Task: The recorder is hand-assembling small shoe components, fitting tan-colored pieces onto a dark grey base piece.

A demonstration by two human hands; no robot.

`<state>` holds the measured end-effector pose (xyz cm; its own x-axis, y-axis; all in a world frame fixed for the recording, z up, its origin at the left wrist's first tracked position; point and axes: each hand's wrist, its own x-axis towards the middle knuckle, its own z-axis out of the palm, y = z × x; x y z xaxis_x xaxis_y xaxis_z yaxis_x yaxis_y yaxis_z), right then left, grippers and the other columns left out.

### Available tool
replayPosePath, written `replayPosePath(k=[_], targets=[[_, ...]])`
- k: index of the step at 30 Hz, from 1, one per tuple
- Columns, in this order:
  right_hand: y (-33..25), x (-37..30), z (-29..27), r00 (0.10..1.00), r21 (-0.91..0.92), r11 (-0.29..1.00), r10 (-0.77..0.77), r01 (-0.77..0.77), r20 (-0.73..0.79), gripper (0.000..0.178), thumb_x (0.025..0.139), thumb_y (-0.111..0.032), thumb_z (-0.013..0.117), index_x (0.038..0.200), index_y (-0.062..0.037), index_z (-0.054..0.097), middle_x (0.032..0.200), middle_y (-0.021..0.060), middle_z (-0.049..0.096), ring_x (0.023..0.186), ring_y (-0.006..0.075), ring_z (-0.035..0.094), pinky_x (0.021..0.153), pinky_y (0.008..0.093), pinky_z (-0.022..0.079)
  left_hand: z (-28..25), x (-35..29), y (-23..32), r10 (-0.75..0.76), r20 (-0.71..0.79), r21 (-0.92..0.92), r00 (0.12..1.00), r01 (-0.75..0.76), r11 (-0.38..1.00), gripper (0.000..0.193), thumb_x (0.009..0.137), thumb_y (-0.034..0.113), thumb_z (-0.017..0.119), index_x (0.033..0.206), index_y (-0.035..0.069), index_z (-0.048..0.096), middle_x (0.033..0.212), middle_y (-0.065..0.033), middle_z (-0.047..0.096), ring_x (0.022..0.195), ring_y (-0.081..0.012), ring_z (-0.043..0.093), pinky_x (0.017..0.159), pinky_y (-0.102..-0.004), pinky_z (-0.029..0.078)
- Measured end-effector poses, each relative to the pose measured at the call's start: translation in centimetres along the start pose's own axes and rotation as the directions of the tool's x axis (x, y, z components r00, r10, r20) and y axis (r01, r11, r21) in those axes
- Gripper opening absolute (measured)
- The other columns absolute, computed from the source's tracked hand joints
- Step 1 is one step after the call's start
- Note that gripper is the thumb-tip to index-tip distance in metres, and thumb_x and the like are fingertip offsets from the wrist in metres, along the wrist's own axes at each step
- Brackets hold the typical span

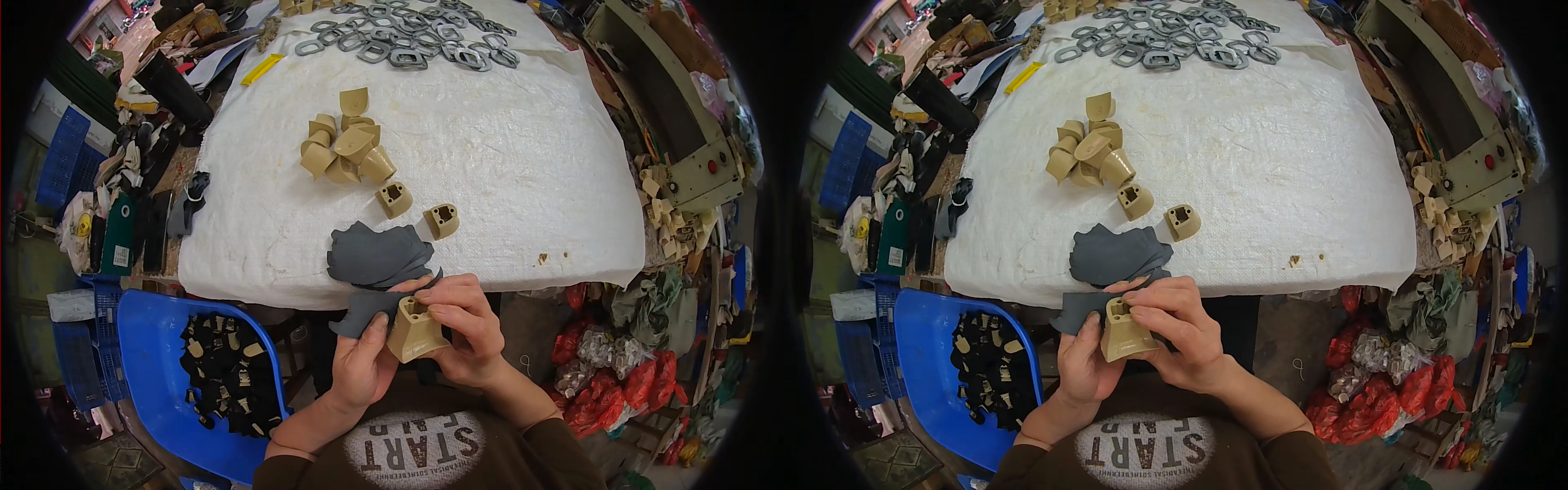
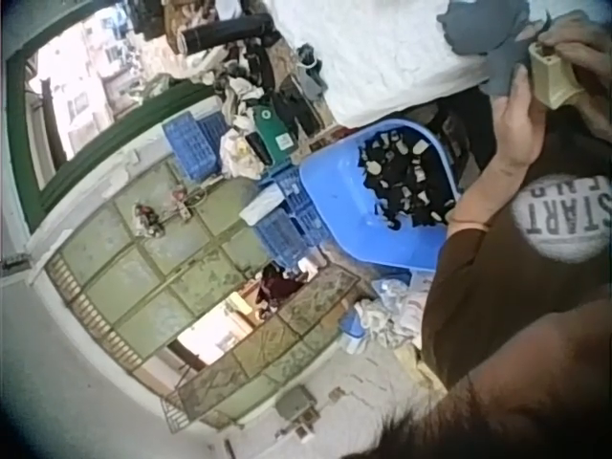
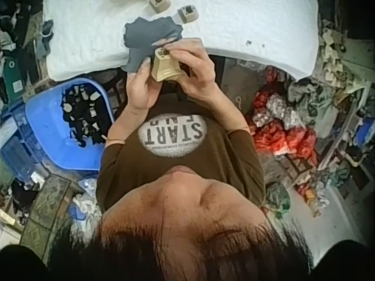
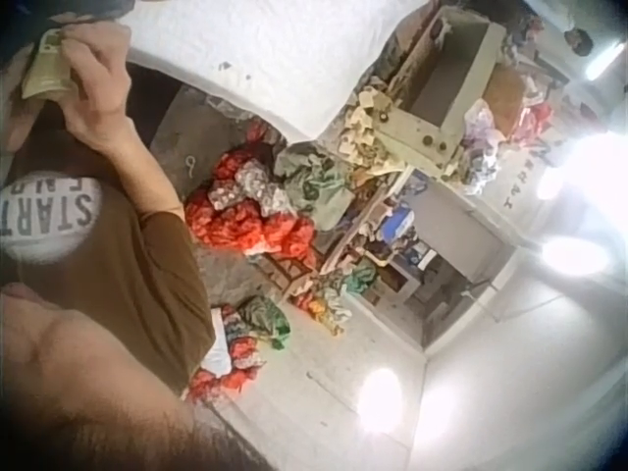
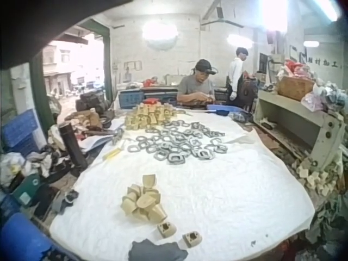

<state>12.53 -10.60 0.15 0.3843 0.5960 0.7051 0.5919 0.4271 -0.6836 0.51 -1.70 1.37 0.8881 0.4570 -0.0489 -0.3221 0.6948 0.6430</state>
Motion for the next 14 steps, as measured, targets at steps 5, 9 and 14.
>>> replayPosePath(k=[5, 9, 14], targets=[[-0.4, 0.2, -0.3, 1.0, -0.038, 0.999, 0.002, -0.002, -0.002, 0.048, 0.068, -0.005, 0.076, 0.111, -0.0025, 0.055, 0.11, 0.0152, 0.058, 0.093, 0.0303, 0.056, 0.079, 0.0382, 0.047, 0.1, -0.2, -0.6, 0.021, -0.021, 0.021, 1.0, -0.02, 1.0, 0.041, 0.099, 0.014, 0.034, 0.135, -0.006, 0.034, 0.139, -0.0203, 0.04, 0.129, -0.0255, 0.039, 0.108, -0.0391, 0.03], [-0.5, 0.2, -0.5, 0.998, -0.139, 0.989, 0.049, -0.042, 0.042, 0.053, 0.062, -0.003, 0.076, 0.111, -0.003, 0.056, 0.109, 0.014, 0.058, 0.09, 0.0294, 0.055, 0.077, 0.0378, 0.047, 0.5, -0.6, -1.0, 0.062, -0.066, 0.159, 0.996, -0.051, 0.986, 0.045, 0.1, 0.022, 0.032, 0.137, -0.003, 0.03, 0.138, -0.0195, 0.039, 0.127, -0.0273, 0.041, 0.108, -0.0414, 0.032], [-0.1, 0.4, -1.7, 0.987, -0.318, 0.947, 0.087, -0.04, 0.137, 0.044, 0.073, -0.011, 0.074, 0.112, -0.0059, 0.054, 0.112, 0.0127, 0.059, 0.095, 0.0277, 0.055, 0.081, 0.0391, 0.045, -0.5, -0.9, -0.8, 0.02, -0.026, 0.466, 0.999, -0.006, 0.885, 0.049, 0.099, 0.024, 0.034, 0.142, 0.001, 0.026, 0.145, -0.0189, 0.03, 0.133, -0.0297, 0.034, 0.109, -0.0445, 0.029]])
